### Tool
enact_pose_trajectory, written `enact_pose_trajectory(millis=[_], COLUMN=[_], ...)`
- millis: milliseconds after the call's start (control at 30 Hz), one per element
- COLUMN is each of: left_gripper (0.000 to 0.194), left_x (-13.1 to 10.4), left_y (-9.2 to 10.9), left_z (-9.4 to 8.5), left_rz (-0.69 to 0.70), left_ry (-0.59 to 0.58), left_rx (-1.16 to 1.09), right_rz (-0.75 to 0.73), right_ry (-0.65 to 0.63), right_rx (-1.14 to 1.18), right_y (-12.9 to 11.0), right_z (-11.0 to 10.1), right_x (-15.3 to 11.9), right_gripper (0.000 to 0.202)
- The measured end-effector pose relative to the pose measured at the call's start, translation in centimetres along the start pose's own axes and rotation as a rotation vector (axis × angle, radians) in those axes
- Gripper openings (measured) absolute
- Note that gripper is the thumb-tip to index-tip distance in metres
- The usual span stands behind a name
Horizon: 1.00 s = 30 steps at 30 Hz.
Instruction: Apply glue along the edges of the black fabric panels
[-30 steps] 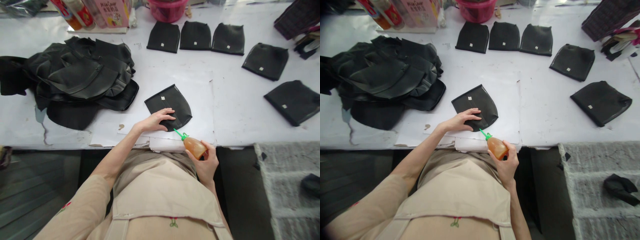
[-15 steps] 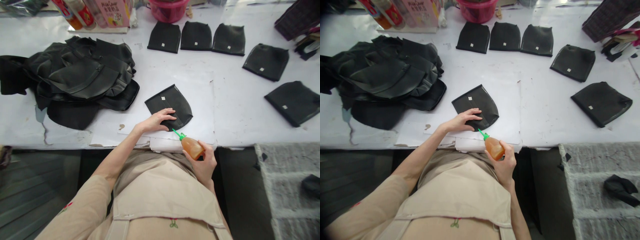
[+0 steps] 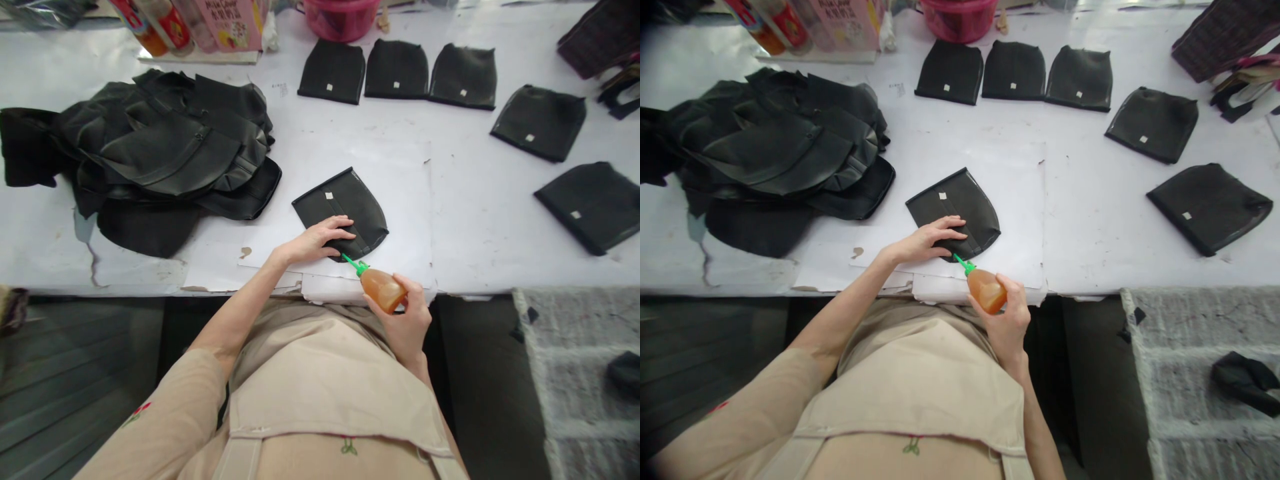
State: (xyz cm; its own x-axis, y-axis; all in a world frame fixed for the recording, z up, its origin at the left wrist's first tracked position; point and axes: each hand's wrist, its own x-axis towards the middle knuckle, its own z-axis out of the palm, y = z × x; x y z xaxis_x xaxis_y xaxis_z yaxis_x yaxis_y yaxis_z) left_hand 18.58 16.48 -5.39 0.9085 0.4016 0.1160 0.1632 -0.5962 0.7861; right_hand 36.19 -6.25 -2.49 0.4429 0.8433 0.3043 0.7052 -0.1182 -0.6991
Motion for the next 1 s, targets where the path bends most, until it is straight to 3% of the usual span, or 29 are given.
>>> enact_pose_trajectory(millis=[167,333,467,567,833,1000], left_gripper=[0.045,0.045,0.045,0.044,0.044,0.043], left_x=[0.0,0.0,0.0,0.1,0.1,0.1], left_y=[-0.2,-0.5,-0.4,-0.2,0.1,0.1], left_z=[0.2,0.3,0.3,0.3,0.2,0.2], left_rz=[0.000,0.007,0.012,-0.006,-0.031,-0.038], left_ry=[0.002,0.017,0.027,0.023,0.013,0.011], left_rx=[0.011,0.003,-0.006,0.003,-0.002,0.006], right_rz=[0.045,0.356,0.553,0.559,0.456,0.404], right_ry=[-0.040,-0.076,0.047,0.142,0.204,0.129], right_rx=[0.046,0.270,0.506,0.507,0.356,0.286], right_y=[-0.1,0.2,0.8,1.4,2.3,1.8], right_z=[-0.5,-1.5,-1.7,-1.6,-1.1,-1.2], right_x=[0.5,0.4,0.3,0.4,0.2,-0.2], right_gripper=[0.057,0.061,0.059,0.061,0.064,0.062])
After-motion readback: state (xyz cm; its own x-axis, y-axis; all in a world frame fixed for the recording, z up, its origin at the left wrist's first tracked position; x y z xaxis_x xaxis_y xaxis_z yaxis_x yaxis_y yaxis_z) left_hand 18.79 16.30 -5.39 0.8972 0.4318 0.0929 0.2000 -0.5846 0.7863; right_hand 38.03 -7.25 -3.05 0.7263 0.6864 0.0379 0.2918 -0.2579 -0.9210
